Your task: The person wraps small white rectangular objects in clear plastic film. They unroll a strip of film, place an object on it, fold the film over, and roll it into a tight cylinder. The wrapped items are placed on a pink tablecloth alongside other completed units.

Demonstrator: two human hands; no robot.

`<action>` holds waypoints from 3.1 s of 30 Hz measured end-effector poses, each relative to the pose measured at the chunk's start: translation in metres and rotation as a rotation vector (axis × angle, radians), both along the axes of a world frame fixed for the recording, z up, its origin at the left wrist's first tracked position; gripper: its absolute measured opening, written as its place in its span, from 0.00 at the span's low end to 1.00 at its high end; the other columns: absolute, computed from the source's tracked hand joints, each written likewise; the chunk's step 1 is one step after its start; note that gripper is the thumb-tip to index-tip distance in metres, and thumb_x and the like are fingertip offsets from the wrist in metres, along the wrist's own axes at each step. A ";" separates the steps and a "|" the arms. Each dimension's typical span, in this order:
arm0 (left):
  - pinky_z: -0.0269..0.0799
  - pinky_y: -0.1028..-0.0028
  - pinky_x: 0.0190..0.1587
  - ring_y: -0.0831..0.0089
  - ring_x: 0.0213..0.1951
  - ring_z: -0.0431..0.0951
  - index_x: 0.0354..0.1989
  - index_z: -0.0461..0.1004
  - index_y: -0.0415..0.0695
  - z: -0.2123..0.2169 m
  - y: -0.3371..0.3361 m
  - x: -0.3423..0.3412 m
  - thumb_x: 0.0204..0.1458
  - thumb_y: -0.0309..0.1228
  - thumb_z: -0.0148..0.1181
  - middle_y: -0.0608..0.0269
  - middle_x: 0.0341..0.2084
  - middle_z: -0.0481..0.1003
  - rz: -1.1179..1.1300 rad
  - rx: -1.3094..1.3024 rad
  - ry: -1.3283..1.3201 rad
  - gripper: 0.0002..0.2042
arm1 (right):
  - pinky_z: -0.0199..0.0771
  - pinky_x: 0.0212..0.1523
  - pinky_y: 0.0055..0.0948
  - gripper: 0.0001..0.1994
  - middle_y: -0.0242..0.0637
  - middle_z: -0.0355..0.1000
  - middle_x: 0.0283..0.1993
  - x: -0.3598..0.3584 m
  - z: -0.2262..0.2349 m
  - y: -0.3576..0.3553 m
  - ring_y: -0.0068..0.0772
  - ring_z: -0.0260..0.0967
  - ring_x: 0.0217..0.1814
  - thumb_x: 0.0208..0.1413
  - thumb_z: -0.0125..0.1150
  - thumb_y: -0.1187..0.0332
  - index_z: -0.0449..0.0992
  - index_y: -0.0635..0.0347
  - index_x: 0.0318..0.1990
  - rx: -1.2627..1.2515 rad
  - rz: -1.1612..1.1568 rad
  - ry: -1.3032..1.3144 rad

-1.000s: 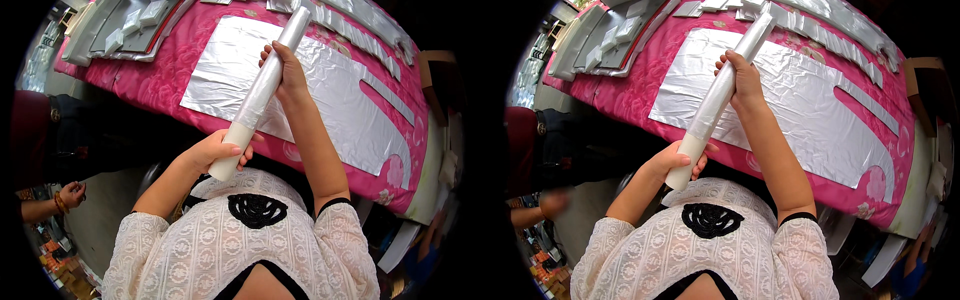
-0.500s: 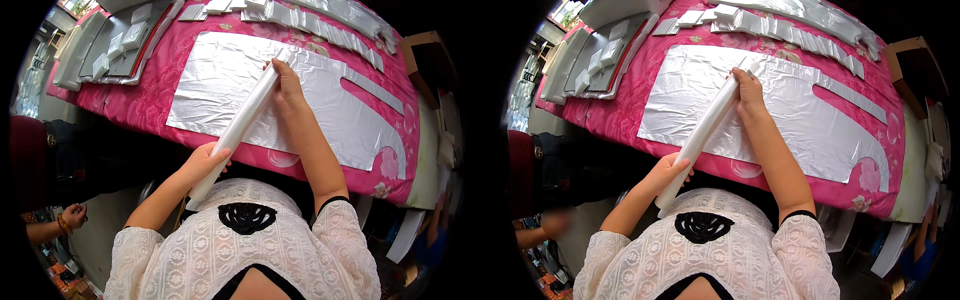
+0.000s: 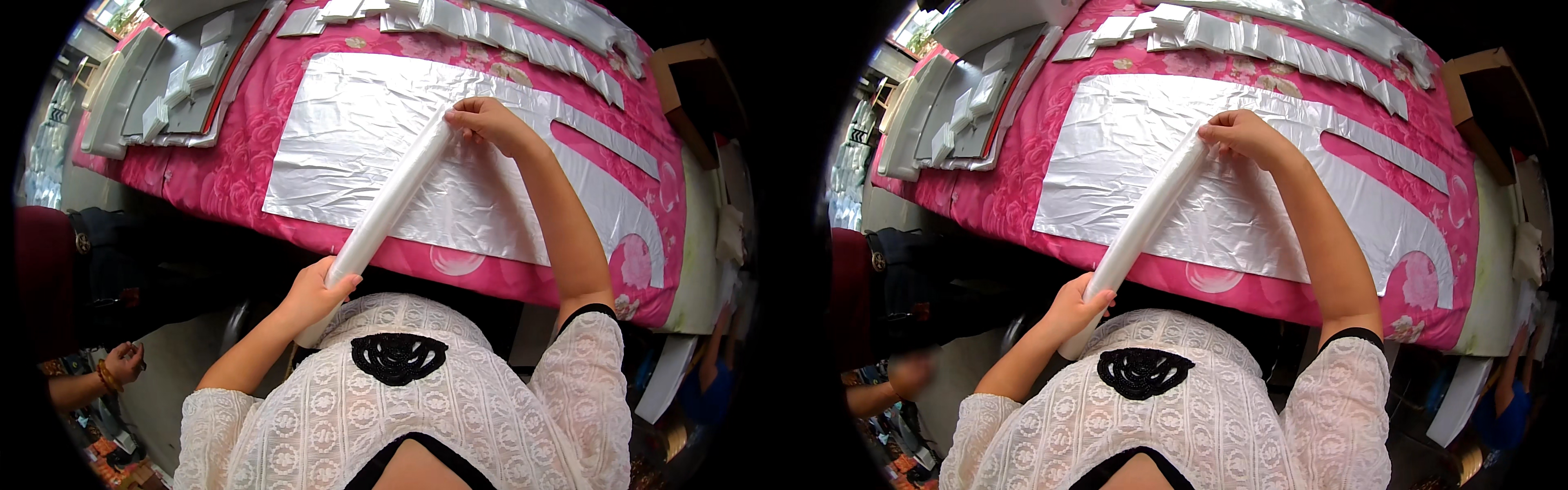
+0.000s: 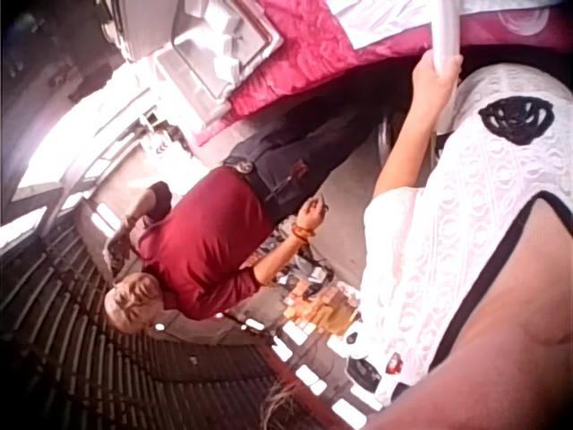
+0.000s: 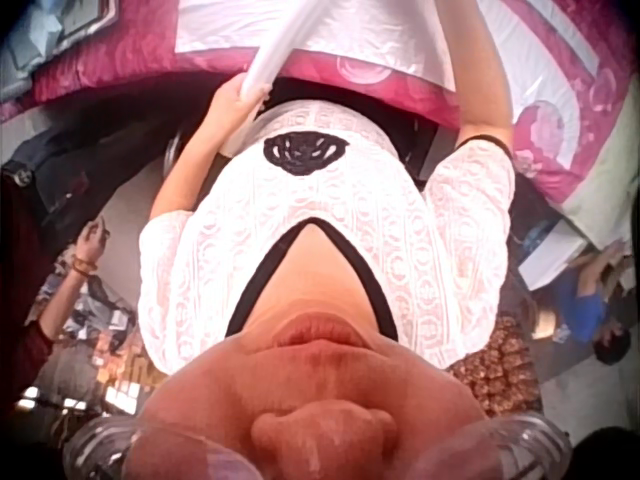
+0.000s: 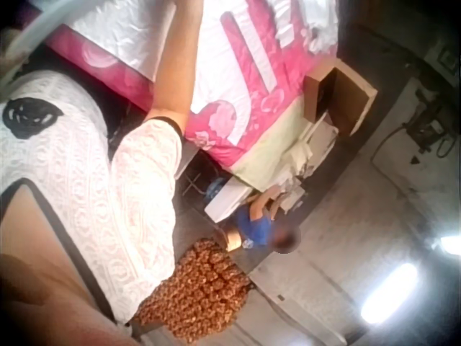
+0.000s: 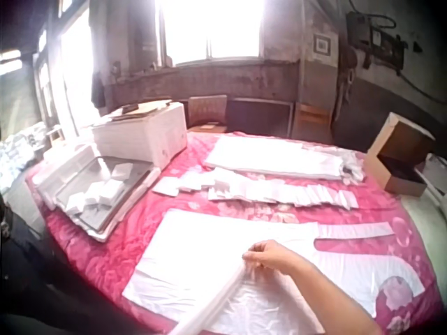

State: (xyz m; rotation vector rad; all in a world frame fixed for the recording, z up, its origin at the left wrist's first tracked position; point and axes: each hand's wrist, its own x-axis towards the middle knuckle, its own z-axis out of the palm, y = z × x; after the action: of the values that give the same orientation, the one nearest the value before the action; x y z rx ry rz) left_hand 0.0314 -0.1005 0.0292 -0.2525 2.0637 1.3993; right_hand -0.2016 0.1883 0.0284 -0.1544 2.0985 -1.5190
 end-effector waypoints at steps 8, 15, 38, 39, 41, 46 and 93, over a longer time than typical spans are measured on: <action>0.72 0.75 0.35 0.77 0.29 0.74 0.46 0.67 0.37 0.012 -0.011 0.000 0.50 0.35 0.59 0.60 0.31 0.75 -0.038 0.018 -0.118 0.19 | 0.61 0.26 0.16 0.10 0.23 0.68 0.24 -0.018 -0.011 0.042 0.13 0.61 0.25 0.54 0.60 0.63 0.75 0.60 0.33 0.016 -0.236 0.198; 0.70 0.73 0.43 0.75 0.36 0.74 0.47 0.68 0.36 0.013 -0.078 -0.006 0.48 0.39 0.61 0.60 0.34 0.74 -0.248 0.388 -0.446 0.22 | 0.62 0.25 0.16 0.10 0.24 0.69 0.26 -0.036 -0.026 0.205 0.13 0.63 0.26 0.53 0.60 0.64 0.76 0.61 0.35 0.205 -0.620 0.383; 0.47 0.57 0.63 0.52 0.63 0.53 0.59 0.56 0.32 -0.015 0.083 -0.093 0.46 0.58 0.50 0.43 0.61 0.54 -0.983 -0.303 1.155 0.42 | 0.66 0.32 0.19 0.10 0.27 0.70 0.27 -0.040 -0.020 0.071 0.17 0.64 0.29 0.53 0.60 0.65 0.76 0.63 0.37 0.098 -0.227 0.270; 0.46 0.57 0.64 0.52 0.64 0.52 0.59 0.55 0.31 -0.016 0.082 -0.092 0.46 0.59 0.49 0.42 0.61 0.53 -0.998 -0.326 1.149 0.42 | 0.67 0.33 0.20 0.11 0.28 0.71 0.28 -0.043 -0.022 0.073 0.18 0.66 0.30 0.53 0.60 0.65 0.76 0.63 0.38 0.103 -0.258 0.242; 0.44 0.57 0.64 0.52 0.64 0.50 0.59 0.54 0.31 -0.017 0.082 -0.087 0.47 0.60 0.47 0.42 0.61 0.52 -1.008 -0.360 1.134 0.43 | 0.69 0.36 0.23 0.12 0.33 0.72 0.32 -0.041 -0.022 0.069 0.23 0.69 0.33 0.52 0.60 0.64 0.75 0.63 0.40 0.200 -0.373 0.345; 0.43 0.56 0.64 0.50 0.64 0.50 0.60 0.54 0.31 -0.023 0.094 -0.064 0.46 0.61 0.45 0.40 0.61 0.52 -0.946 -0.415 1.105 0.44 | 0.69 0.45 0.32 0.19 0.44 0.70 0.48 0.034 0.015 0.027 0.39 0.69 0.45 0.52 0.59 0.63 0.71 0.60 0.50 0.322 -0.231 0.673; 0.60 0.61 0.59 0.62 0.57 0.65 0.47 0.69 0.36 -0.028 0.079 -0.046 0.47 0.28 0.50 0.51 0.55 0.64 -0.953 -0.211 1.349 0.18 | 0.66 0.54 0.36 0.19 0.39 0.69 0.49 0.105 0.009 0.026 0.43 0.62 0.55 0.42 0.59 0.77 0.72 0.61 0.46 0.311 0.316 0.925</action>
State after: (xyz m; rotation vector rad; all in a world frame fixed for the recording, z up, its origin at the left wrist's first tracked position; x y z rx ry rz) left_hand -0.0147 -0.0219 0.0011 1.7940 2.5970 0.6746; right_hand -0.0967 0.2139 0.0370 -1.1964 2.7703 -0.9804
